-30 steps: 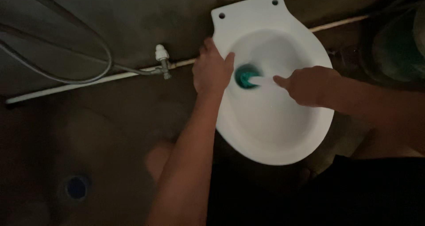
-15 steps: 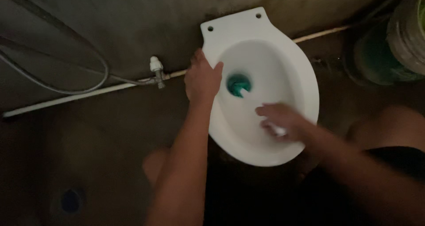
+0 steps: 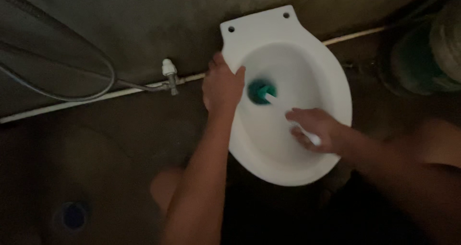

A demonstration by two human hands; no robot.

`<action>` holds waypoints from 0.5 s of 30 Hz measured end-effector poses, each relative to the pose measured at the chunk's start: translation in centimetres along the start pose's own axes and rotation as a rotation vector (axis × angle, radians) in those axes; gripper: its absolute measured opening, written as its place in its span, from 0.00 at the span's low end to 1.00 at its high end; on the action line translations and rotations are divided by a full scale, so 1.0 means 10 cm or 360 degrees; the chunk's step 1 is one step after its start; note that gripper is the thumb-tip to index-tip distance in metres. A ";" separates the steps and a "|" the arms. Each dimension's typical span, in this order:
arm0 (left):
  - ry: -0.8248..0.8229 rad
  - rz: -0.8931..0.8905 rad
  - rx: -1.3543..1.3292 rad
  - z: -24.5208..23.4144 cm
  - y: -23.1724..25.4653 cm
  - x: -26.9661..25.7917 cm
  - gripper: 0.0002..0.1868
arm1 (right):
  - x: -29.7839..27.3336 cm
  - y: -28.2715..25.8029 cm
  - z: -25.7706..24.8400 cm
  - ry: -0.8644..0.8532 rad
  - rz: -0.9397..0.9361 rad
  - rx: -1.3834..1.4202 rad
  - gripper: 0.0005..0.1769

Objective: The person scrubs the inside of a white toilet bowl using a green toilet brush. They repeatedly scrub the bowl's interior surfaces and the drain area with a circular motion.

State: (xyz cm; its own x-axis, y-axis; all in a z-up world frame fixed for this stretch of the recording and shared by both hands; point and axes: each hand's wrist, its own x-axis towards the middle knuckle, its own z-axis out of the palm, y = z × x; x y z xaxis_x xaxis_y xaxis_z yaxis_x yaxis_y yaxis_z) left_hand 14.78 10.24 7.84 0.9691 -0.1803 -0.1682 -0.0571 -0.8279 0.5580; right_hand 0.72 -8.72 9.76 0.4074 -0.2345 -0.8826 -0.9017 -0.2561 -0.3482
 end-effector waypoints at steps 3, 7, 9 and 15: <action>0.0093 0.0083 0.0017 0.01 -0.03 0.02 0.42 | 0.01 0.06 0.27 -0.0007 0.0028 0.0709 0.28; 0.0076 0.0083 -0.0093 0.03 -0.02 -0.07 0.40 | -0.11 0.13 0.33 -0.0058 0.0050 0.0770 0.26; 0.0170 0.0141 0.0004 -0.03 0.00 -0.01 0.42 | -0.09 0.02 0.19 -0.0092 -0.0021 0.0439 0.25; -0.0083 -0.0053 -0.0014 0.04 -0.05 0.00 0.42 | 0.24 -0.12 -0.12 -0.0093 -0.0066 -0.0215 0.22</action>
State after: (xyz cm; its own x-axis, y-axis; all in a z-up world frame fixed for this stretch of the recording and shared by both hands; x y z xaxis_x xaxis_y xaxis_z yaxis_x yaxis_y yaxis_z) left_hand 14.69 10.43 7.25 0.9566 -0.1803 -0.2290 -0.0227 -0.8293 0.5583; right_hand 2.92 -10.09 8.48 0.4315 -0.1671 -0.8865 -0.8551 -0.3890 -0.3428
